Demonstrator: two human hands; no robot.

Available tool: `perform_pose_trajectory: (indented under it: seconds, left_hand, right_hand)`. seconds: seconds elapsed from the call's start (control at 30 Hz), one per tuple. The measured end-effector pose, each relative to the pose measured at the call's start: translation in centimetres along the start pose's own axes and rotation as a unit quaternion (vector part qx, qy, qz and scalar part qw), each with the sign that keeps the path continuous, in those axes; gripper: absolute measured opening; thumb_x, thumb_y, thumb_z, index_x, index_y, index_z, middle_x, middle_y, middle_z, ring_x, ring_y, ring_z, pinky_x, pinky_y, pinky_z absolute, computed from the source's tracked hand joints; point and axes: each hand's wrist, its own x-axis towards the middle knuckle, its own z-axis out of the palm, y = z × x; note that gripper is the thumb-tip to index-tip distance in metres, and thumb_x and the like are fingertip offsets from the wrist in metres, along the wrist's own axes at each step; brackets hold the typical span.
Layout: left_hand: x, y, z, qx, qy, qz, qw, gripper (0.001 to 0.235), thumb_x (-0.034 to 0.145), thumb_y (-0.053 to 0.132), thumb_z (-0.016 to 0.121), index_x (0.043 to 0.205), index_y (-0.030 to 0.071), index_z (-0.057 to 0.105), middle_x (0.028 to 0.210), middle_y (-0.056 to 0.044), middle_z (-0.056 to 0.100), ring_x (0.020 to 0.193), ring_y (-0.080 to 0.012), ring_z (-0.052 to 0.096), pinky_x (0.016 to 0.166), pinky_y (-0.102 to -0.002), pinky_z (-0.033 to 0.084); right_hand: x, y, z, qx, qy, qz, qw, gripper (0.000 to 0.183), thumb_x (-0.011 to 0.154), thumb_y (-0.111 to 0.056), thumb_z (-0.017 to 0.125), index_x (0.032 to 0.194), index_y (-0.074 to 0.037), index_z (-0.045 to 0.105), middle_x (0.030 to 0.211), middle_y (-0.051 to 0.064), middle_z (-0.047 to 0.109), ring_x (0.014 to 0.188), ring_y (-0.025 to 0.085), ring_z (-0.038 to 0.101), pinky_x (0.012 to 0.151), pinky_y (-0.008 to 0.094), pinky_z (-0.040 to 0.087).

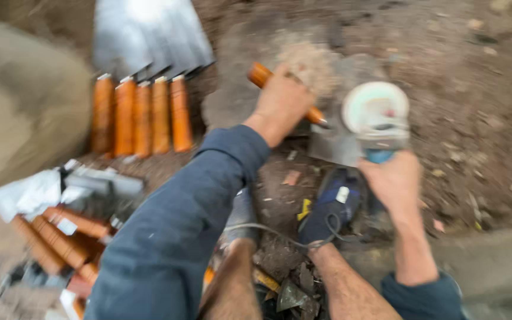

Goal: The person uses an angle grinder to grind the edges of metal trowels. They hold each trowel by its wooden handle and apply the grinder to the blade, producing sparks. The person repeatedly picks up trowels from a pile, grinds them, and places them back down.

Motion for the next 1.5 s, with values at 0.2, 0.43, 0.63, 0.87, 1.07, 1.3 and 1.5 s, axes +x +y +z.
perform_pose_trajectory:
  seconds: [0.2,0.43,0.63,0.87,1.07,1.3,1.5]
  left_hand:
    - [-19.9,1.5,-0.7,-0.279,-0.057,-0.203,0.937,0.050,0.076,0.016,0.071,0.124,0.017,0.061,0.083,-0.008,0.071,0.080,-0.0306,0.072,0.084,-0.051,0.051]
    - [-54.6,-2.6,-0.5,-0.188,-0.275,-0.554,0.763,0.058,0.080,0.052,0.069,0.133,0.032,0.060,0.094,-0.009,0.076,0.079,-0.0303,0.076,0.070,-0.045,0.061]
    - [-74.1,-0.6,0.3,-0.375,-0.106,-0.786,0.479,0.052,0.084,0.025,0.085,0.113,-0.010,0.060,0.076,-0.026,0.062,0.059,-0.0329,0.060,0.059,-0.048,0.050]
    - [-68.7,-7.2,6.1,-0.349,0.201,-0.811,0.424,0.047,0.115,0.041,0.057,0.127,-0.004,0.048,0.095,-0.017,0.061,0.067,-0.0232,0.059,0.053,-0.039,0.049]
    - [-56.0,-14.4,8.5,-0.156,0.009,-0.781,0.604,0.038,0.109,0.029,0.055,0.135,0.002,0.050,0.117,-0.032,0.067,0.102,-0.0442,0.066,0.088,-0.050,0.053]
    - [-44.1,-13.8,0.6,-0.097,-0.412,-0.572,0.703,0.049,0.110,0.052,0.042,0.121,0.017,0.075,0.107,-0.011,0.076,0.097,-0.0293,0.074,0.086,-0.044,0.062]
    - [-25.8,-18.0,6.9,-0.114,0.029,-0.413,0.903,0.037,0.103,0.000,0.049,0.139,-0.003,0.046,0.138,-0.036,0.051,0.133,-0.0525,0.045,0.096,-0.057,0.053]
  right_hand:
    - [-1.1,3.4,-2.2,0.306,0.015,-0.032,0.951,0.038,0.081,0.001,0.077,0.118,0.006,0.066,0.098,0.008,0.069,0.076,0.017,0.064,0.061,0.031,0.050]
    - [-1.3,8.0,-2.1,0.389,-0.015,0.011,0.921,0.036,0.089,0.008,0.071,0.122,0.010,0.059,0.093,0.016,0.067,0.071,0.026,0.071,0.055,0.038,0.058]
    - [-1.5,10.0,-1.4,0.350,-0.027,-0.001,0.936,0.027,0.094,0.007,0.072,0.117,0.014,0.059,0.095,0.017,0.068,0.074,0.027,0.071,0.056,0.038,0.057]
    - [-1.5,8.7,-1.2,0.368,-0.044,0.024,0.928,0.027,0.090,0.006,0.072,0.114,0.013,0.061,0.093,0.017,0.069,0.073,0.026,0.070,0.056,0.038,0.056]
    - [-1.8,7.7,-1.4,0.388,-0.045,0.030,0.920,0.038,0.085,0.006,0.072,0.123,0.008,0.063,0.098,0.015,0.070,0.072,0.025,0.071,0.059,0.036,0.059]
    - [-1.9,6.6,-1.2,0.393,-0.046,0.024,0.918,0.037,0.085,0.006,0.071,0.122,0.010,0.063,0.097,0.016,0.070,0.074,0.025,0.072,0.061,0.036,0.059]
    - [-2.1,6.4,-1.3,0.380,-0.054,0.020,0.923,0.035,0.086,0.006,0.071,0.120,0.011,0.064,0.095,0.017,0.071,0.075,0.024,0.072,0.061,0.035,0.059]
